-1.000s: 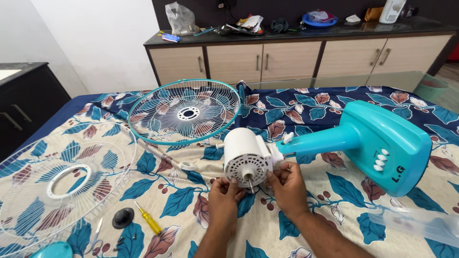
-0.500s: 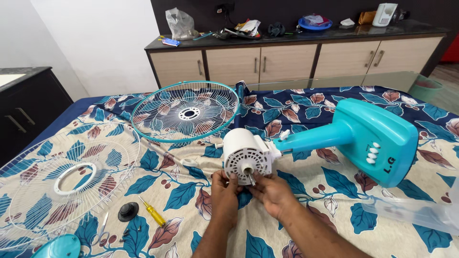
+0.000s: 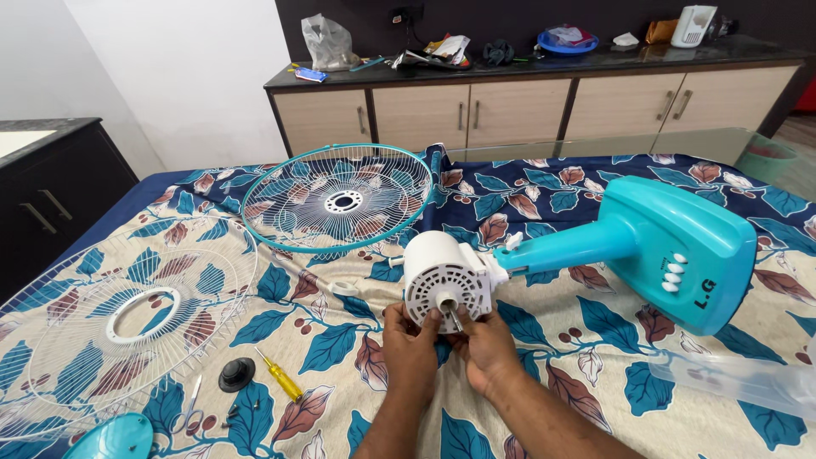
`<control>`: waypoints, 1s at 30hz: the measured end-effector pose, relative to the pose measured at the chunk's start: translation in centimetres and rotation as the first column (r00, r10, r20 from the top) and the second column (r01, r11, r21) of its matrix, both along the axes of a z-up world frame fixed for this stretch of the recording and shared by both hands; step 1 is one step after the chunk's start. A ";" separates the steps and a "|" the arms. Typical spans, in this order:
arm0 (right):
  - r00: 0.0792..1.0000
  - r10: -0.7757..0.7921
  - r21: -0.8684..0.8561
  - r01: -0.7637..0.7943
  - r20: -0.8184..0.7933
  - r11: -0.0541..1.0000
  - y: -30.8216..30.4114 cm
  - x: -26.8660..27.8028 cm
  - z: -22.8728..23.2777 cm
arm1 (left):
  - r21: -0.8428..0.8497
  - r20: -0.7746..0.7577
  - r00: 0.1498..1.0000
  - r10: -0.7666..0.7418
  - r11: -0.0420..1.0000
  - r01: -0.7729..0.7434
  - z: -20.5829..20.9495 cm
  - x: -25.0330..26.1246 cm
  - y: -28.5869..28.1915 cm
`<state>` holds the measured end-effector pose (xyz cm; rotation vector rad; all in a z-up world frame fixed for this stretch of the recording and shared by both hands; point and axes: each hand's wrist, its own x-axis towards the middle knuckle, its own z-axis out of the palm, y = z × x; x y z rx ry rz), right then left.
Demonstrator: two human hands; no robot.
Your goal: The person disassembles a teal and white LG desk fan on a floral tablecloth. Using a yellow screwdriver, they remove screws from the motor housing and base, then detach the rear motor cover and base plate, leaving the components separated on the table.
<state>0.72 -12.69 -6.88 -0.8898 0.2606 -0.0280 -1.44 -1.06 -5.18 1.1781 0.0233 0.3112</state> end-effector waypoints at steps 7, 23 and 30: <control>1.000 0.007 -0.096 -0.007 0.003 0.995 -1.0 -0.9 1.3 | -0.118 0.008 1.000 0.009 0.993 -0.008 -0.6 0.6 -0.1; 0.936 -0.097 -0.463 0.255 0.337 0.849 -1.1 -2.1 1.3 | -0.007 -0.013 0.998 0.061 0.998 -0.061 -0.6 0.5 -0.7; 0.951 -0.110 -0.392 0.223 0.289 0.893 -1.5 -1.9 0.7 | 0.050 -0.041 0.998 0.054 0.997 -0.052 -0.1 -0.1 -0.3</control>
